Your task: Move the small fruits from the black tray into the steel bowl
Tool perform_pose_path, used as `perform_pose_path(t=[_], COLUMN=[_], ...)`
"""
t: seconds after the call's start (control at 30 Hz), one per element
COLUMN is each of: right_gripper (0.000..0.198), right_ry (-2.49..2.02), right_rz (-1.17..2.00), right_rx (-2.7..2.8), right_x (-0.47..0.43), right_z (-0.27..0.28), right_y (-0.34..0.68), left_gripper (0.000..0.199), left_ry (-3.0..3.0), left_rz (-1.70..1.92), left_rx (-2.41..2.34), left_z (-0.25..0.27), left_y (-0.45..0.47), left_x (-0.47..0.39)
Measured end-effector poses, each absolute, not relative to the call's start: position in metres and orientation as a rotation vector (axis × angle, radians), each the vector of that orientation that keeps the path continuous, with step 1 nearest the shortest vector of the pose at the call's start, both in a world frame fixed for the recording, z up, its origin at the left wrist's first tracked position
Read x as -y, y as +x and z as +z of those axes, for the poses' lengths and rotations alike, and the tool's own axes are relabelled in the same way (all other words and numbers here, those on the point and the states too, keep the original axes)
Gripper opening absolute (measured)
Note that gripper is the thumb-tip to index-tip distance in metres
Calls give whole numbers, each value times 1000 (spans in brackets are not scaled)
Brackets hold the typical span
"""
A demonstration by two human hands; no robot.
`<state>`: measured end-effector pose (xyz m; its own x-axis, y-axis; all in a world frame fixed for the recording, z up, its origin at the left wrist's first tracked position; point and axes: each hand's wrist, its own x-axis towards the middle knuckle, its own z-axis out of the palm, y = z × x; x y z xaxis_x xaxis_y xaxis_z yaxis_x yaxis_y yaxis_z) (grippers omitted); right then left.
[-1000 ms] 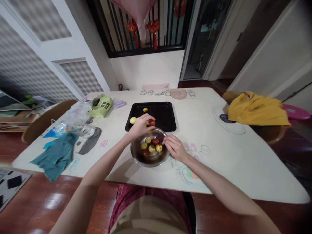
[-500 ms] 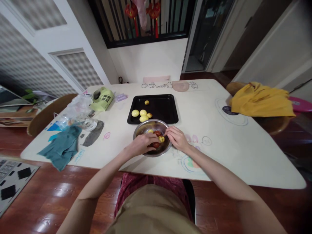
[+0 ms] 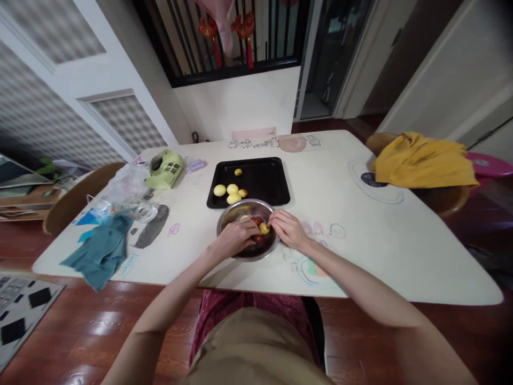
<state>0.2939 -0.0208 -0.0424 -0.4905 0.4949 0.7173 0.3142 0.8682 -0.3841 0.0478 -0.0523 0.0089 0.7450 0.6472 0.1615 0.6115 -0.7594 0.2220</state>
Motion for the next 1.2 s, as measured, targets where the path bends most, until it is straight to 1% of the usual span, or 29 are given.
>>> perform_pose_path(t=[0.13, 0.27, 0.47, 0.57, 0.7, 0.77, 0.83, 1.03, 1.2], right_gripper=[35, 35, 32, 33, 33, 30, 27, 24, 25], right_ry=[-574, -582, -552, -546, -552, -535, -517, -518, -517], right_rz=[246, 243, 223, 228, 228, 217, 205, 190, 212], right_rx=[2124, 2116, 2084, 2082, 2087, 2086, 2082, 2088, 2082], right_x=[21, 21, 21, 21, 21, 21, 21, 21, 22], right_z=[-43, -43, -42, -42, -42, -42, -42, -43, -44], right_y=[294, 294, 293, 292, 293, 293, 294, 294, 293], left_gripper=[26, 20, 16, 18, 31, 40, 44, 36, 29], left_ry=[2730, 2669, 2542, 2535, 2497, 2455, 2438, 2381, 2361], left_rz=[443, 686, 906, 859, 781, 624, 548, 397, 418], left_rx=[-1007, -1059, -1304, -1394, -1567, -1707, -1740, -1782, -1789], left_z=[11, 17, 29, 32, 34, 33, 29, 8, 9], left_y=[41, 28, 9, 0, -1, 4, 10, 24, 23], left_x=[51, 40, -13, -57, -120, -148, -169, -196, -195])
